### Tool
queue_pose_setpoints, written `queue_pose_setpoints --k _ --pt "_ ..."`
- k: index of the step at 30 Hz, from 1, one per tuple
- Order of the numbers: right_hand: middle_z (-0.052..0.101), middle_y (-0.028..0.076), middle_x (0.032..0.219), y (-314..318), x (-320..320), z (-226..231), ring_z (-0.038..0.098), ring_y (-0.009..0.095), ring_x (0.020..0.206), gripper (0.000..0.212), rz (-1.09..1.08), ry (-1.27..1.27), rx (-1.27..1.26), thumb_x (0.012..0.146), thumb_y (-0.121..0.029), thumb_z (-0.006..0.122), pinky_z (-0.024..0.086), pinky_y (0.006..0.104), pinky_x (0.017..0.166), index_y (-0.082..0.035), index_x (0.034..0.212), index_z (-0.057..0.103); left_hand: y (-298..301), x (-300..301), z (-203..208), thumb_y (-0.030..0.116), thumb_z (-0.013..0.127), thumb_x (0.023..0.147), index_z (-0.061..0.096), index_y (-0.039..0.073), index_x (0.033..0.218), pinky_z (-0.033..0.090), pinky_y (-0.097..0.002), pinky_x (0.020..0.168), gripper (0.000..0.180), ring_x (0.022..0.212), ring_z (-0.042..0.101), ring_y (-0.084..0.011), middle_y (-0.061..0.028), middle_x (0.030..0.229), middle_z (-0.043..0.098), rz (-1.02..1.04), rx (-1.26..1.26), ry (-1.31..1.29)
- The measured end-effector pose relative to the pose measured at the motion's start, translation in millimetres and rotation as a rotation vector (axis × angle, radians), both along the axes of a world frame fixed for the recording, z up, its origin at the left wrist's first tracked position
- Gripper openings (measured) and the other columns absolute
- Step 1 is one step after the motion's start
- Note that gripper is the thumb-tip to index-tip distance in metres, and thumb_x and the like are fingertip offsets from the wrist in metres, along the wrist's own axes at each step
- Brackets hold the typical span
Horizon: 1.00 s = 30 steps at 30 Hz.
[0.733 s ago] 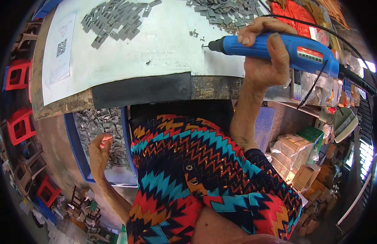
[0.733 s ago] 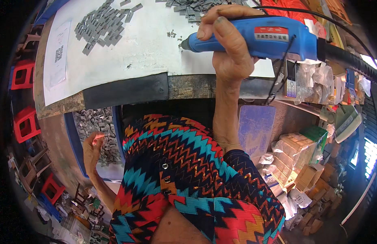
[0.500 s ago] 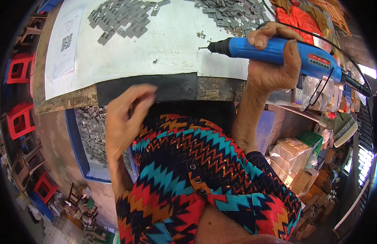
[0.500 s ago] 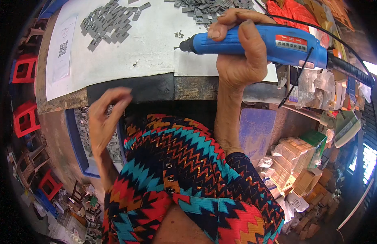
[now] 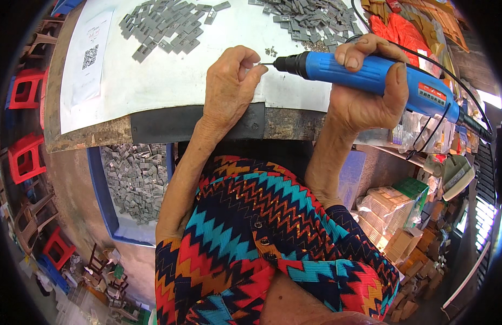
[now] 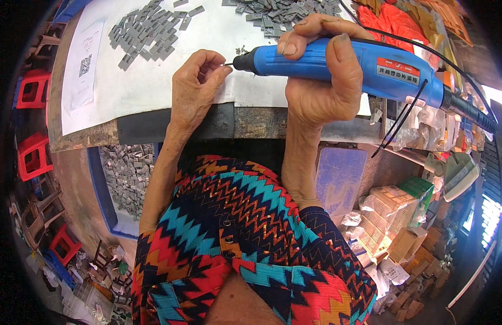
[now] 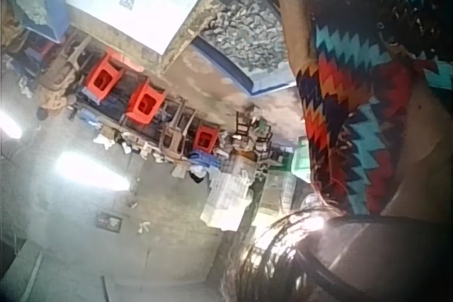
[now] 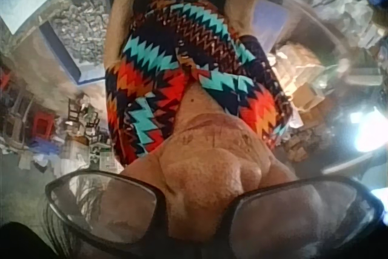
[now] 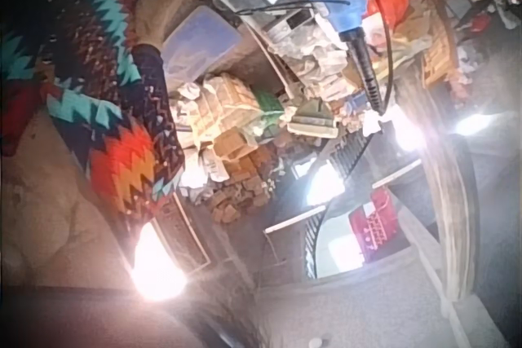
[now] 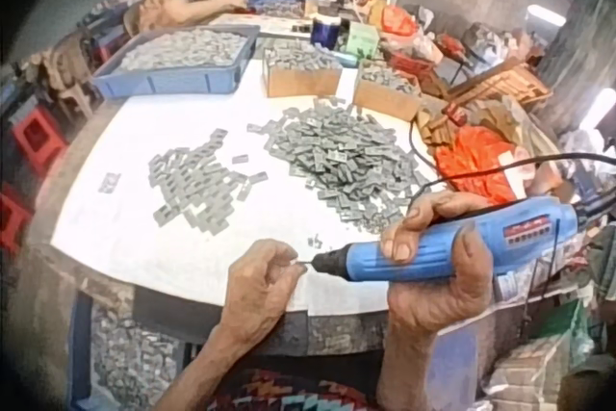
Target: Assembling small metal components on a workbench using a handheld power tool.
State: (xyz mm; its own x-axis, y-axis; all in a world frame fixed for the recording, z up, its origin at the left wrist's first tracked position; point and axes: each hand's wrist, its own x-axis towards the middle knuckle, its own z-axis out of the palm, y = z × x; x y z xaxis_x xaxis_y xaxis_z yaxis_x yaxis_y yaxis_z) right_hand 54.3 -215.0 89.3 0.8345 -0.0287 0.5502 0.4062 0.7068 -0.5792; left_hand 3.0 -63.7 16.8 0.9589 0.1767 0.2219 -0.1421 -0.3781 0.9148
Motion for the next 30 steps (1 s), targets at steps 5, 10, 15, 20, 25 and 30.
queue_pose_setpoints --k 5,10,15,20,25,30 --pt "0.057 0.022 0.079 -5.0 1.3 -0.5 0.054 0.023 0.059 0.028 -0.022 -0.003 -0.008 0.08 -0.016 0.05 0.045 0.0395 0.059 0.007 0.096 0.052 -1.1 2.7 1.6 0.008 0.062 0.079 0.06 0.001 0.087 0.042 -0.0222 0.056 0.011 0.063 0.05 -0.0077 -0.0021 0.074 0.057 -0.023 -0.028 0.007" --pt "0.057 0.022 0.08 -3.6 -0.3 -2.9 0.054 0.023 0.06 0.029 0.015 0.016 0.019 0.08 -0.017 0.049 0.043 0.0394 0.059 0.006 0.098 0.052 0.0 -0.9 -1.5 0.009 0.061 0.079 0.06 0.002 0.089 0.042 -0.0216 0.058 0.012 0.064 0.05 -0.0076 -0.0017 0.075 0.058 0.002 -0.041 -0.004" --pt "0.057 0.022 0.081 -3.3 -1.9 -1.8 0.054 0.023 0.06 0.029 0.035 0.017 0.036 0.08 -0.017 0.049 0.043 0.0397 0.059 0.006 0.099 0.053 0.6 -3.0 1.0 0.01 0.063 0.078 0.06 0.002 0.09 0.041 -0.0208 0.058 0.014 0.065 0.049 -0.0071 -0.0013 0.075 0.057 -0.02 -0.042 0.002" --pt "0.057 0.022 0.081 -2.2 -3.5 -1.8 0.053 0.023 0.059 0.029 0.009 0.039 0.034 0.081 -0.017 0.049 0.043 0.0403 0.06 0.005 0.098 0.053 0.3 -2.7 3.6 0.01 0.063 0.078 0.06 0.002 0.089 0.04 -0.0203 0.058 0.015 0.065 0.049 -0.0066 -0.0005 0.072 0.056 -0.034 -0.096 0.048" --pt "0.058 0.022 0.082 -1.4 -4.9 -1.8 0.053 0.023 0.061 0.03 -0.008 0.038 -0.005 0.081 -0.022 0.051 0.042 0.0391 0.061 0.003 0.097 0.055 2.0 -2.9 2.1 0.011 0.062 0.079 0.06 0.001 0.086 0.041 -0.0211 0.058 0.012 0.064 0.05 -0.0069 -0.0012 0.07 0.056 -0.031 -0.092 0.009" --pt "0.057 0.021 0.079 -1.3 -6.0 0.3 0.053 0.023 0.059 0.028 -0.021 0.052 0.034 0.08 -0.018 0.051 0.044 0.0405 0.06 0.004 0.097 0.053 0.4 -2.3 -0.7 0.008 0.062 0.079 0.059 0.0 0.084 0.042 -0.0228 0.057 0.01 0.062 0.051 -0.0083 -0.0037 0.07 0.057 0.001 -0.024 -0.05"
